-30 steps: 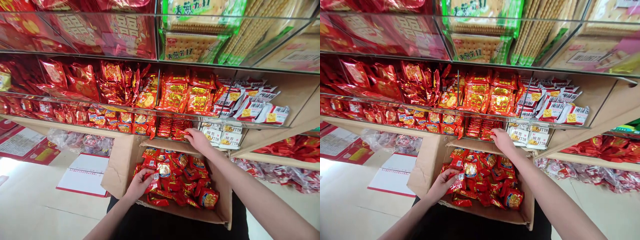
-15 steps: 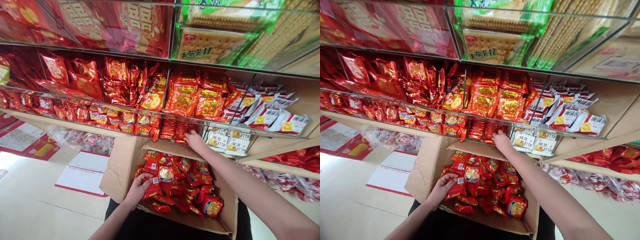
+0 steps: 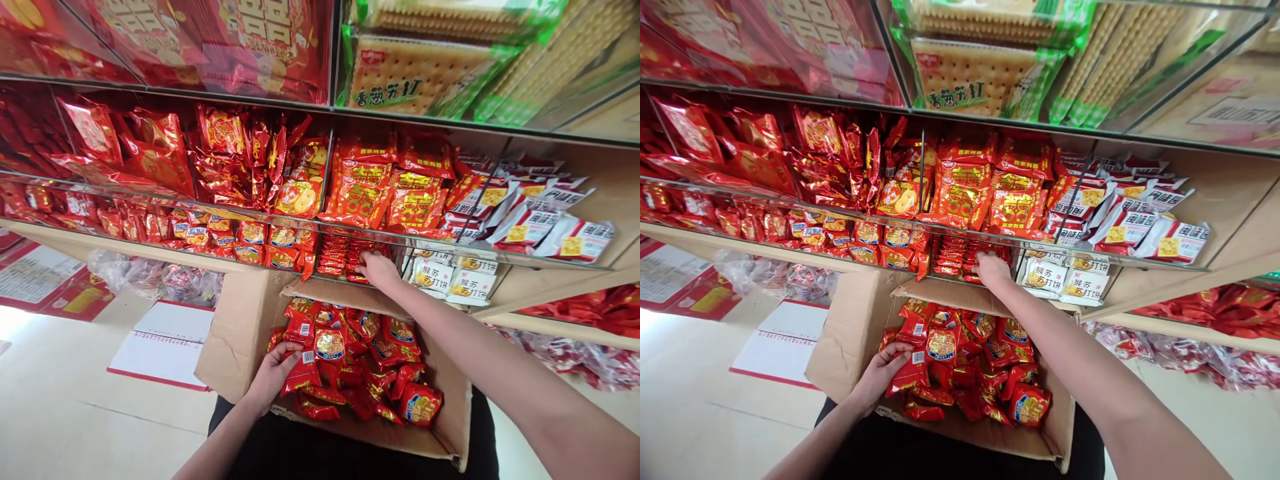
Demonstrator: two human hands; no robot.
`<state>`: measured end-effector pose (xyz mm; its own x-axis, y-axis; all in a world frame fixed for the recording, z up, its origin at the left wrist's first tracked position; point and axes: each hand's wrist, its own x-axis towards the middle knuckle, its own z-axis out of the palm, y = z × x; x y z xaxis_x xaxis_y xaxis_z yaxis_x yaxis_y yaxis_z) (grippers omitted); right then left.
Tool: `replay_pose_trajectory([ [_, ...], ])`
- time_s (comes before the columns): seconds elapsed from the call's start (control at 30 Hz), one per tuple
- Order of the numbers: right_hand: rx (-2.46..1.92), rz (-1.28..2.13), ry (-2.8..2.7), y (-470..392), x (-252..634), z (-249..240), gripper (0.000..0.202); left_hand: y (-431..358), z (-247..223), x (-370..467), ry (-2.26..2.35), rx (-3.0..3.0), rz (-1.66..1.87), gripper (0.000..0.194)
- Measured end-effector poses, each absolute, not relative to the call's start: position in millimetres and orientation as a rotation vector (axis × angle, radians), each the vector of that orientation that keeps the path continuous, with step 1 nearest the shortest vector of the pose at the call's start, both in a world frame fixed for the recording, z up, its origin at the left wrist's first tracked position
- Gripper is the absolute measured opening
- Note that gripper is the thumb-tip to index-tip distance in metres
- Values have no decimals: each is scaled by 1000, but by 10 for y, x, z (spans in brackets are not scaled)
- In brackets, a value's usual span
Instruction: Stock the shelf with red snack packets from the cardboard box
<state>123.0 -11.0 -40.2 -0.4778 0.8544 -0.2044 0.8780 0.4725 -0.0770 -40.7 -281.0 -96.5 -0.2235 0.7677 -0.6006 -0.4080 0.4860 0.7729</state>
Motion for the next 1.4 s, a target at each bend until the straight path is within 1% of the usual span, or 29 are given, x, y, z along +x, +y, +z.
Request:
replay_pose_trajectory([
  [0.27, 1279, -235, 2612, -137, 1305, -319, 27, -2806, -944, -394, 1396, 312, 1152, 34],
  [0.5, 1254, -205, 2586, -11, 1284, -293, 33, -2813, -940, -392, 1414, 329, 1148, 33],
  [0.7, 1076, -147, 2718, -198, 1046, -196, 33, -2816, -960, -398, 1423, 337, 1144, 37],
  [0.83, 900, -154, 2833, -264, 786, -244, 21, -2819, -997, -415, 1428, 355, 1137, 36],
  [0.97, 919, -154, 2840, -179, 681, -323, 16, -2824, -1019, -430, 1431, 384, 1137, 34],
  [1.1, 1004, -151, 2841, -137, 688, -367, 20, -2825, -1028, -434, 1419, 369, 1134, 34],
  [1.23, 979, -184, 2846, -118, 744, -320, 19, -2819, -1029, -432, 1433, 384, 1134, 34],
  [1.33, 1012, -205, 2824, -100, 886, -259, 29, -2816, -1021, -427, 1435, 383, 1138, 35],
  [1.4, 1096, -189, 2789, -116, 1027, -258, 43, -2814, -1008, -423, 1428, 372, 1137, 36],
])
